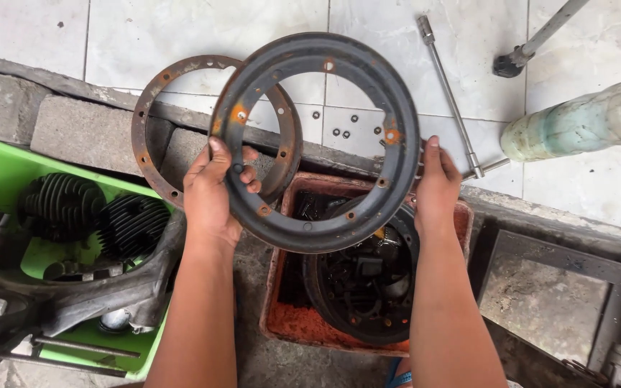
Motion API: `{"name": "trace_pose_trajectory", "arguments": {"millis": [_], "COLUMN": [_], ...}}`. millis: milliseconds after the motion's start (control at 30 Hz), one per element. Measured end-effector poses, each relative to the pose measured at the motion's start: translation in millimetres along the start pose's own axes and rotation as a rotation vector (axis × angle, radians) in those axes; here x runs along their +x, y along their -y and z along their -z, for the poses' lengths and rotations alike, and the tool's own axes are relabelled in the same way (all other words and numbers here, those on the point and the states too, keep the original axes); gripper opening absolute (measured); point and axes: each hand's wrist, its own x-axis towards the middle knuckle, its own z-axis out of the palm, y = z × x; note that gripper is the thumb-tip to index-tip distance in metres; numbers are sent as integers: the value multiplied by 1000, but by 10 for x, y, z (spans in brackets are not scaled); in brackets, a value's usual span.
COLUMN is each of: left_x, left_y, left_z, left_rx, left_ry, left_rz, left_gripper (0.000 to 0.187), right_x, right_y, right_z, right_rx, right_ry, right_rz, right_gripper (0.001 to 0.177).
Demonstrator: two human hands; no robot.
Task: The person uses a T-handle wrench to loosen and remove bolts from a circular metal ring and a black mechanical housing. They place the removed bolts on the tiled floor and continue to disassemble the components within a red container.
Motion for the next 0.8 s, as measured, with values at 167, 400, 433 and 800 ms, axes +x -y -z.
{"name": "trace_pose_trajectory", "arguments": {"millis": [167,400,433,800], "left_x": [-129,-436,-423,-283], "left_y": [40,-34,-24,-341], "left_z": [-239,-471,-489,-517], "left_rx": [75,652,652,1229], "left_ry": [53,117,123,194], "left_rz": [14,-44,-51,-331], "left_gripper": [37,38,38,33], "right_x": [-339,-403,-372,-780], "right_y": [464,320,350,1135], "right_z": [179,566,609,775], "right_rx": [460,635,639,835], "right_ry": [390,514,514,1046], "right_rz": [-364,-262,-254,107], "right_gripper": [99,84,84,52]}}
